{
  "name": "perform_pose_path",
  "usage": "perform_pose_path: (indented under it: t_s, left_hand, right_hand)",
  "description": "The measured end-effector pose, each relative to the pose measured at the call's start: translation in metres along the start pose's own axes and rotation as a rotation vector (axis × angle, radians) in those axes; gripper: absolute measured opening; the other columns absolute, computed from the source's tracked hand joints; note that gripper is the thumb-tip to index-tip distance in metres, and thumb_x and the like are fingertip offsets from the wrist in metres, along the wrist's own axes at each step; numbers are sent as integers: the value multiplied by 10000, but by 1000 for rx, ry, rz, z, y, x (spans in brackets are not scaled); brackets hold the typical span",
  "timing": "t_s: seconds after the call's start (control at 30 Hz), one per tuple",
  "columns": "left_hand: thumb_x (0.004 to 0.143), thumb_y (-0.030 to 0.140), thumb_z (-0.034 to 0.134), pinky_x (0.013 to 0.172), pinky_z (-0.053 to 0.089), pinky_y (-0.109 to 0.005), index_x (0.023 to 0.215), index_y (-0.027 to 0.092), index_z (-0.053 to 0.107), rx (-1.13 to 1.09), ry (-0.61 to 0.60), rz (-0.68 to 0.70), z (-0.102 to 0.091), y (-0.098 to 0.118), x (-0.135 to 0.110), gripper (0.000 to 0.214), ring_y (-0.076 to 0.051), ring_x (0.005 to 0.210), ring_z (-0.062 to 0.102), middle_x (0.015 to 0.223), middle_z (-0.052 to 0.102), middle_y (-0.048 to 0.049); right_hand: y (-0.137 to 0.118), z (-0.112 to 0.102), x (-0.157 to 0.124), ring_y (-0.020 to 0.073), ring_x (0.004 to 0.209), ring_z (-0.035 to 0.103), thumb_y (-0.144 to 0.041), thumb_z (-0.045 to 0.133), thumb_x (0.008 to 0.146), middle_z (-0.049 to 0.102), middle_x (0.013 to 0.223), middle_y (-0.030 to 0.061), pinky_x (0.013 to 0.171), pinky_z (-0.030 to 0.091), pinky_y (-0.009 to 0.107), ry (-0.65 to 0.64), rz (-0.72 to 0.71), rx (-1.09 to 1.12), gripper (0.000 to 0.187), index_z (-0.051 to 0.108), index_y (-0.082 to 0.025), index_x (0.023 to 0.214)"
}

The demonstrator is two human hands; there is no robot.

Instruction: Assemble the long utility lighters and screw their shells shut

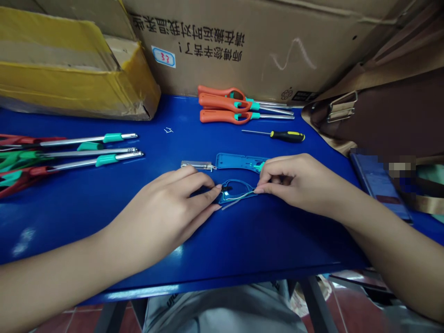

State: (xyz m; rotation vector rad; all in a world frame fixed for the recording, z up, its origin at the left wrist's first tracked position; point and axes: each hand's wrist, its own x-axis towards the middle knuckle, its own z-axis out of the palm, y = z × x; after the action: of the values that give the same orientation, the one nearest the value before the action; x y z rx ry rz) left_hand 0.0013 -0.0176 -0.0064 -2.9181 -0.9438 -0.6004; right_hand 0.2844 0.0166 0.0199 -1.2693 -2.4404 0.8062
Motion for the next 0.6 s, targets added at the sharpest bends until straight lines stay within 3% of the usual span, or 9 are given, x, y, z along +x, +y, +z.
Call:
perform_pose_path:
  t_s: [0.13, 0.23, 0.33, 0.47, 0.6]
  left_hand:
    - [1045, 286, 572, 807, 597, -449, 1181, 134, 772, 20, -14, -4, -2, 1, 0, 286, -286, 957, 676, 1032, 729, -118]
    - [1035, 285, 590, 797, 597, -471, 1181, 124, 767, 17, -11, -8, -3, 1, 0, 281, -298, 949, 674, 1027, 728, -120]
    - [1030, 262, 600, 815, 589, -469, 1209, 115, 741, -29, 4, -18, -1, 1, 0, 271, -291, 964, 681, 1062, 725, -120]
    - [1031, 212, 602, 941, 574, -434, 1347, 109, 649, -113, 29, -20, 3, 2, -2, 336, -264, 1075, 679, 1196, 718, -121]
    - [1041, 181, 584, 1028, 557, -383, 1416, 131, 593, -181, 5, -10, 5, 3, -3, 379, -230, 1158, 661, 1292, 696, -104]
  right_hand:
    - [-1, 2, -2, 95, 603, 544, -193, 720, 916, 651, 750, -7, 568, 410, 239, 28, -34, 1, 155, 708, -181, 762]
    - [-5, 6, -5, 84, 606, 517, -189, 716, 916, 660, 895, 7, 580, 427, 235, 63, -104, -1, 21, 723, -190, 936]
    - [-10, 11, -7, 110, 746, 592, -208, 714, 935, 674, 1078, 28, 669, 468, 244, 13, -175, -31, 170, 698, -218, 1104]
    - [-9, 19, -7, 159, 933, 668, -211, 638, 997, 680, 1125, 38, 777, 486, 276, -29, -232, -165, 95, 693, -215, 1075]
    - [-6, 27, -7, 157, 877, 682, -292, 572, 1050, 704, 1092, 42, 695, 462, 284, 34, -327, -321, 158, 703, -204, 1071]
